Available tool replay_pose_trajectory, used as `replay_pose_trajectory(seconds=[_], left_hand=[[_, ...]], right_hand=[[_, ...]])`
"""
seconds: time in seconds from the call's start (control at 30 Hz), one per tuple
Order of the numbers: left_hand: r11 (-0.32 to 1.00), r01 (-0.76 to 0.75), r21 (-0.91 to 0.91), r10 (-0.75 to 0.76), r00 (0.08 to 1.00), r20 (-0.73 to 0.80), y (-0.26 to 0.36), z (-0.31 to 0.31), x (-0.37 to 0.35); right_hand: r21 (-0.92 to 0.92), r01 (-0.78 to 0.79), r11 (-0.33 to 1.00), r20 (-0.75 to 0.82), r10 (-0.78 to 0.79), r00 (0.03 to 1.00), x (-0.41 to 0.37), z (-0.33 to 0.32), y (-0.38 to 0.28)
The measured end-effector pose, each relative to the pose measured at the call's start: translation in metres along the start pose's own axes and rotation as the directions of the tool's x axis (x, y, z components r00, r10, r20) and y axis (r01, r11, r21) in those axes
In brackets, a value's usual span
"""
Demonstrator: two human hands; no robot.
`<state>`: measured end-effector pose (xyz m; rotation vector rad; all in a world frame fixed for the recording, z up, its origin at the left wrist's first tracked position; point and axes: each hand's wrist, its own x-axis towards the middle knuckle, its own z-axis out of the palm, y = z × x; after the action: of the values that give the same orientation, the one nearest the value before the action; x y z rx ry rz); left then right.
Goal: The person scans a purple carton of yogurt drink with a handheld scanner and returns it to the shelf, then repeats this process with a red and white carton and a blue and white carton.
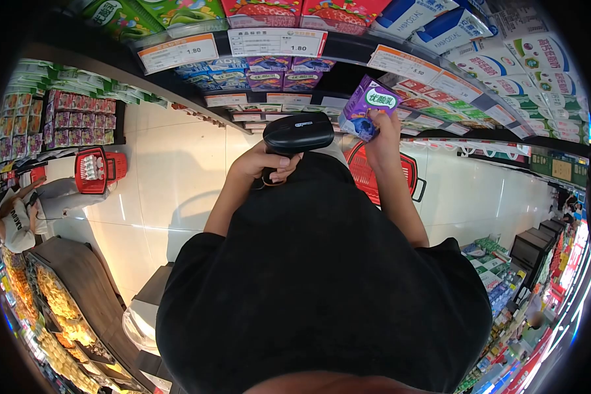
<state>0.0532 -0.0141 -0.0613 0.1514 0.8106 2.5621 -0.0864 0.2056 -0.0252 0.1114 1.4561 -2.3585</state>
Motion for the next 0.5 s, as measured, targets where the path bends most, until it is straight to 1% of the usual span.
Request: replay_pose_trajectory(seconds=[0.07,0.2,0.27,0.4,0.43,0.47,0.5], left_hand=[[1.0,-0.005,0.001,0.005,1.0,0.001,0.0,0.0,0.0],[1.0,-0.001,-0.001,0.001,1.0,0.002,0.0,-0.001,0.0],[1.0,-0.003,-0.001,0.003,1.0,0.001,0.001,-0.001,0.0],[1.0,-0.004,0.0,0.004,1.0,0.007,0.0,-0.002,0.0],[1.0,-0.003,-0.007,0.003,1.0,0.014,0.0,-0.001,0.001],[1.0,-0.002,-0.007,0.002,1.0,0.015,0.002,0.0,0.002],[1.0,0.004,0.003,-0.004,1.0,0.03,0.004,0.001,0.004]], right_hand=[[0.007,0.003,1.0,0.032,-0.003,0.999,0.001,0.0,0.001],[0.011,0.013,1.0,0.021,-0.013,1.0,0.001,-0.001,0.003],[0.068,-0.017,0.998,0.011,0.016,1.0,0.0,0.002,0.001],[0.116,-0.033,0.993,0.008,0.032,0.999,0.004,-0.009,0.007],[0.241,-0.207,0.948,0.07,0.195,0.978,0.001,-0.007,0.0],[0.349,-0.374,0.859,0.151,0.342,0.927,-0.001,-0.006,-0.003],[0.349,-0.374,0.86,0.151,0.342,0.928,0.0,-0.008,-0.003]])
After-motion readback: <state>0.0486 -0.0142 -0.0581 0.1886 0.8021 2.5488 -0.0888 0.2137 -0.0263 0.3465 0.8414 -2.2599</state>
